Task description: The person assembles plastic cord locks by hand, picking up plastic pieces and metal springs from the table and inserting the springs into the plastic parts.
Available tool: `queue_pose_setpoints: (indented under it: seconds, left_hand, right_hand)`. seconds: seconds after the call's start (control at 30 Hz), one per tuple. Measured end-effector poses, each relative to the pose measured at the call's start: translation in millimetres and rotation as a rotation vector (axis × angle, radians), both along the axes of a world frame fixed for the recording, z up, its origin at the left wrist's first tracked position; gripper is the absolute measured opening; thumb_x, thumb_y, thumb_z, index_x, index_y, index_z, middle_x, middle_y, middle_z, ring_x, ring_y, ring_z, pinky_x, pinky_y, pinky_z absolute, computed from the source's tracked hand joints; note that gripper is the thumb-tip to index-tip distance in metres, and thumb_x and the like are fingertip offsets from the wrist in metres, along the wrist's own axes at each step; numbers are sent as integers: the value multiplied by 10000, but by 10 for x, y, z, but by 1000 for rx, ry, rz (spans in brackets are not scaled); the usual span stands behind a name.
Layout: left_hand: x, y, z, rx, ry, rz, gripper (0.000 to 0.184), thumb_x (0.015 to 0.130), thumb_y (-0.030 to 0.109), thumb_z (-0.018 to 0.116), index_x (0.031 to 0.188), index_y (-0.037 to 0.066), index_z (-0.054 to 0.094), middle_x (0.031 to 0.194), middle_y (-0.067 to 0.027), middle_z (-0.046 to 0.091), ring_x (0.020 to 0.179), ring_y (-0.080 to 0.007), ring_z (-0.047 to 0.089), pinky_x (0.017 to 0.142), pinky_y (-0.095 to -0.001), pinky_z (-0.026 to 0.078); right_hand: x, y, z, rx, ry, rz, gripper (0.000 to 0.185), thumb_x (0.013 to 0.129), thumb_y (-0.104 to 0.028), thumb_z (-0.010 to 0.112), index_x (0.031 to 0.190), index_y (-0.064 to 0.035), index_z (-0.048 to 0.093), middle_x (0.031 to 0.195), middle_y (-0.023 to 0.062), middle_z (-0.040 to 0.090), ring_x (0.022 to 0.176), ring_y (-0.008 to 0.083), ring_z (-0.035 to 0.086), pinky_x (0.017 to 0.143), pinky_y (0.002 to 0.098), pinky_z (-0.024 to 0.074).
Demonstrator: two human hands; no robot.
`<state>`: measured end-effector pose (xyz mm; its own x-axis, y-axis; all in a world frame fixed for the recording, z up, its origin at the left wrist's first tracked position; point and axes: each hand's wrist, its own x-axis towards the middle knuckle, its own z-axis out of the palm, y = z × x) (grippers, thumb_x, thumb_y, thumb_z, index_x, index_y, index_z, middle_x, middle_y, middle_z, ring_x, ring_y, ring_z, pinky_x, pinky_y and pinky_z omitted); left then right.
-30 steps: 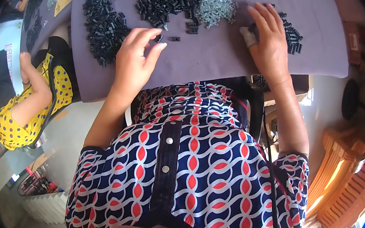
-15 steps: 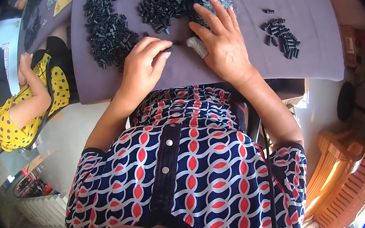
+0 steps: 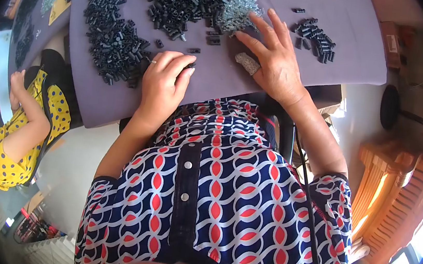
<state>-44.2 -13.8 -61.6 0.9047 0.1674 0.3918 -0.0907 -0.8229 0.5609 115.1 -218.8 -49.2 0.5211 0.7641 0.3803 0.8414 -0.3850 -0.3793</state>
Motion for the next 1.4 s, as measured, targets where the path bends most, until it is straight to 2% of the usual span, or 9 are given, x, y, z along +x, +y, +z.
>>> queue_pose_setpoints:
  seconds: [0.1,0.2,0.63,0.73,0.87,1.03,1.13,1.23,1.4]
  left_hand:
    - [11,3,-1,-9,-1,7,197,836,51,703,1032,44,689,980,-103,645,875,-300,625,773,-388,508]
    - [3,6,-3,-7,-2,16,190,836,51,704,1026,44,691,977,-105,648,873,-303,628,774,-385,510]
    - [13,-4,-24,4,-24,22,189,821,51,721,1010,48,701,972,-103,659,880,-303,637,783,-380,515]
    - [2,-12,-9,-2,-17,25,193,819,52,723,1011,48,701,971,-103,659,877,-302,636,783,-379,515]
    - [13,-8,-23,6,-17,22,196,819,52,724,1013,49,700,971,-103,658,874,-302,635,782,-376,513]
    - [-6,8,-55,-19,-17,7,205,832,88,701,1034,62,679,994,-96,633,906,-307,612,785,-405,502]
    - [-12,3,-57,-29,-24,24,212,833,96,705,1039,58,676,996,-96,630,912,-305,610,783,-405,502]
    - [-3,0,-64,-7,-32,14,203,835,98,703,1032,56,674,993,-94,628,909,-303,608,782,-402,500]
    - [3,5,-31,5,-21,11,179,837,79,706,1012,50,676,979,-101,638,893,-303,616,783,-393,502]
  right_hand:
    - [-28,-113,14,-162,-58,65,420,751,-67,731,1166,-128,710,1487,108,464,1444,404,306,1159,525,315]
    - [-60,-73,-3,4,12,51,439,740,-32,707,1171,-119,707,1492,107,459,1449,399,302,1164,533,305]
    - [-62,-131,-87,-65,-31,77,395,723,-53,744,1115,-92,728,1477,103,480,1439,384,329,1144,519,349]
    - [-43,-132,-95,27,31,108,343,790,-118,768,1129,-104,721,1480,106,492,1456,381,316,1142,494,356]
    - [-2,-81,-81,58,61,5,329,780,-85,776,1104,-102,726,1472,96,502,1452,377,325,1135,497,363]
    - [35,60,-90,16,-40,-35,276,695,-23,772,964,-70,728,1429,84,521,1423,368,356,1107,452,405]
    - [59,98,-77,-20,-41,-48,238,691,32,719,907,-70,718,1423,74,529,1424,370,355,1105,448,406]
    - [53,131,-69,-59,-89,-80,281,678,100,684,908,-62,699,1462,68,508,1461,357,316,1109,455,413]
    - [15,180,-4,-81,-120,-70,278,686,92,684,916,-63,673,1485,80,476,1473,366,282,1123,467,388]
